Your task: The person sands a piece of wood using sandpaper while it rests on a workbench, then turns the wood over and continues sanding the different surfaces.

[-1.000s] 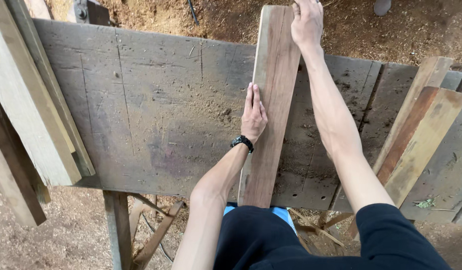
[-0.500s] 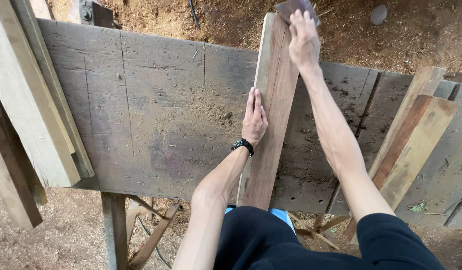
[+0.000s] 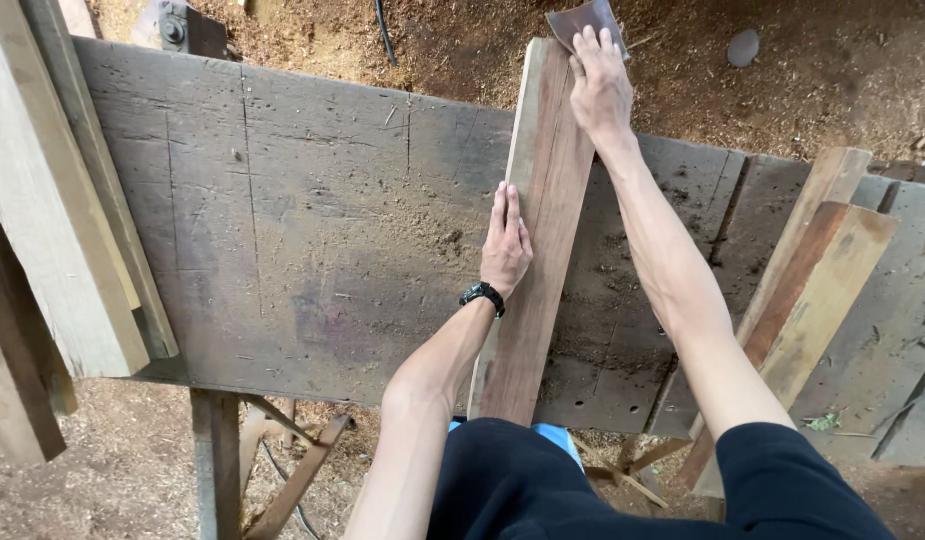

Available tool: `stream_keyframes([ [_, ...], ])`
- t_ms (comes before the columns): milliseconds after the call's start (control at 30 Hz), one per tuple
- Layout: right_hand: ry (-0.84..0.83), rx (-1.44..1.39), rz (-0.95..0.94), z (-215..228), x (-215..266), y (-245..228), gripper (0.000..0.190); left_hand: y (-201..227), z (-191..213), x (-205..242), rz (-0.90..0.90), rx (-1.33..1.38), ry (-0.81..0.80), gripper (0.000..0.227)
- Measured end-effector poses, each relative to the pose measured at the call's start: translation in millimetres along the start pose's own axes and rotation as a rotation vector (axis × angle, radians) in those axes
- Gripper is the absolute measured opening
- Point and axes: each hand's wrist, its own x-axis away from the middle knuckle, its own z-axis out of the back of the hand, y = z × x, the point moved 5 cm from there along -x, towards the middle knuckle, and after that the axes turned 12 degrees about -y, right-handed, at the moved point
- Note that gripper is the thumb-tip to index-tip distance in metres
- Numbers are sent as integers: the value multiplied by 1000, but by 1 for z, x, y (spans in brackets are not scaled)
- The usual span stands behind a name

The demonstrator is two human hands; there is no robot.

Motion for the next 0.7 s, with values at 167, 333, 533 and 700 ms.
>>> stream_keyframes([
  [167,45,37,10,-13,-6,-2,36,1,1,3,-47,-28,50,68],
  [333,86,57,42,-16,16,-10,39,1,-1,1,-7,11,0,68],
  [533,80,16,-31,-15,-4,-9,39,2,3,4,-41,1,62,66],
  [700,56,24,-33,-14,18,-4,41,2,7,0,-43,69,49,66],
])
